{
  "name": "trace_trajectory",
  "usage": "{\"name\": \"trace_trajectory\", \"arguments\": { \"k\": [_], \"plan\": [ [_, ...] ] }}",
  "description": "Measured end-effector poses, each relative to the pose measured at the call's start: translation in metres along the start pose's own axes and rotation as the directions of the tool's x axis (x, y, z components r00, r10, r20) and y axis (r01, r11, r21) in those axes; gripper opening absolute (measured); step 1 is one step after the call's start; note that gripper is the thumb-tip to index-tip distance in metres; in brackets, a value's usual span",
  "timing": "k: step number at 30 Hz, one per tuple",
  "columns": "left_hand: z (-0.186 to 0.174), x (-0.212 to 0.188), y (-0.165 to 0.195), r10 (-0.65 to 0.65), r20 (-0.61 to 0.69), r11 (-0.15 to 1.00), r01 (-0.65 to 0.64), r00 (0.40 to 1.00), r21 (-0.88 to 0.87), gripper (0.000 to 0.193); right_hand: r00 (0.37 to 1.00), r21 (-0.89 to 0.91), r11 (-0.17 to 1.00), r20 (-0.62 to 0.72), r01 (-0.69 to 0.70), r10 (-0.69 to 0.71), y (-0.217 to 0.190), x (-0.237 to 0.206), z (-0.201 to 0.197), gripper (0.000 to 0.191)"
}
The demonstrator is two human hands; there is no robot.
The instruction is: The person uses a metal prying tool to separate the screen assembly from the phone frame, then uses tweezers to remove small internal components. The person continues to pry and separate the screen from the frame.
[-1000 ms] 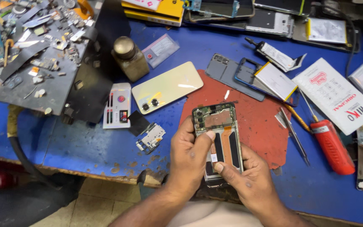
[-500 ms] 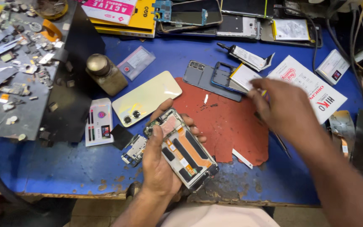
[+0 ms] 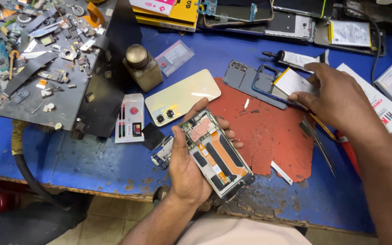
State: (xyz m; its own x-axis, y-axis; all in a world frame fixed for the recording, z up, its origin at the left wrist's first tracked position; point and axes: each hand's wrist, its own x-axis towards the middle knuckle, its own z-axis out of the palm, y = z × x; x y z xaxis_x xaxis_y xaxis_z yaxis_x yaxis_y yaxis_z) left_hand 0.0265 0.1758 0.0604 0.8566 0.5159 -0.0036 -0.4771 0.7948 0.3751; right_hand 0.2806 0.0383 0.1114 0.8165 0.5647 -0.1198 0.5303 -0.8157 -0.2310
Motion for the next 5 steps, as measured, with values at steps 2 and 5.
{"name": "trace_trajectory", "arguments": {
  "k": [2, 5],
  "plan": [
    [-0.0007, -0.001, -0.0005, 0.005, 0.005, 1.0, -0.005, 1.0, -0.009, 0.076, 1.0, -0.026, 1.0, 0.027, 0.003, -0.002, -0.0004, 0.0069, -0.0005, 0.077],
    [-0.001, -0.0023, -0.0004, 0.012, 0.005, 1.0, -0.011, 1.0, -0.007, 0.078, 0.993, -0.012, 0.996, 0.067, -0.094, 0.095, 0.0001, 0.0066, 0.0004, 0.083]
  ]
}}
